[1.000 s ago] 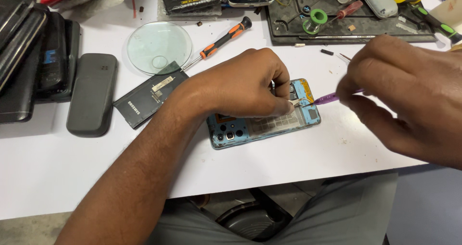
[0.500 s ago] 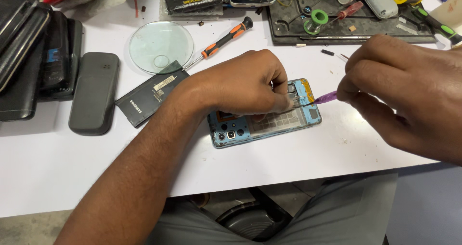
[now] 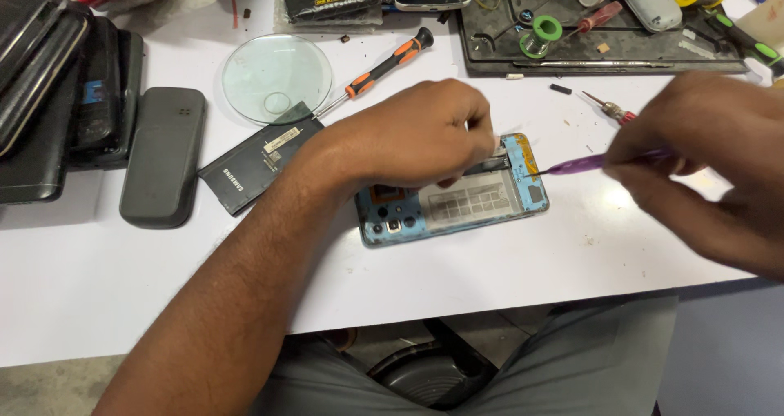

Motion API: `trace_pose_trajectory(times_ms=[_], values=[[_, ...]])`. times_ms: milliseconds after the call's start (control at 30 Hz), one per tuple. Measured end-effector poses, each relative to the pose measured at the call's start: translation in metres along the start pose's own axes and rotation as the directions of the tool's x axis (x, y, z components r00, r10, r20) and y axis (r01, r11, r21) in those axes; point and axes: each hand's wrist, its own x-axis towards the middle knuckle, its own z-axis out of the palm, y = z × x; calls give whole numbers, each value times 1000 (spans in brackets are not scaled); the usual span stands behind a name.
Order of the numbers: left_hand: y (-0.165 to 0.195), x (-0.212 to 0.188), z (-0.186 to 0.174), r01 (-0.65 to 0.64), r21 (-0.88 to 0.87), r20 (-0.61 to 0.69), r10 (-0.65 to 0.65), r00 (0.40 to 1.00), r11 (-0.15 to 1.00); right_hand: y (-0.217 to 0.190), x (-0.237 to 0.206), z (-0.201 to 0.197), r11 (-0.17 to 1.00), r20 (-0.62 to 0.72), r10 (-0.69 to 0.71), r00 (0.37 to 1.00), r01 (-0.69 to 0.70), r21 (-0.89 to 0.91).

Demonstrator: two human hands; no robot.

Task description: The person uses a small screwdriver to unscrew screws from the back of a disassembled mobile phone on a white workbench, then uses tweezers to lift components and a battery out of the phone chassis, setting small screws and parts aside on the bench while continuing to work on the phone.

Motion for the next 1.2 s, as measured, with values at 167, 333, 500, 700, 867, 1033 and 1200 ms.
trace_pose_trajectory(times_ms=[167, 333, 500, 700, 867, 1033, 1200], values=[[-6, 9, 2, -279, -30, -312, 256, 915, 960, 14, 4, 11, 885, 6, 466, 885, -466, 7], [-6, 9, -4, -8, 77, -414, 39, 909, 997, 3, -17, 44, 958, -396, 267, 879, -200, 204], [-5, 13, 0, -64, 373, -568, 283, 773, 926, 21, -14, 56, 953, -248, 269, 931, -294, -69], [6, 21, 2, -48, 431, -532, 297, 793, 901, 13, -10, 37, 982, -216, 72, 974, -32, 184], [28, 24, -1, 29, 356, -436, 139, 889, 934, 7, 6, 28, 975, -85, -146, 986, 157, 157], [49, 21, -4, 90, 332, -366, 40, 930, 939, 14, 21, 10, 987, 114, -47, 992, 29, 155], [47, 17, -21, -114, 105, -387, 146, 911, 988, 11, 25, -1, 980, 4, -67, 998, 65, 190]])
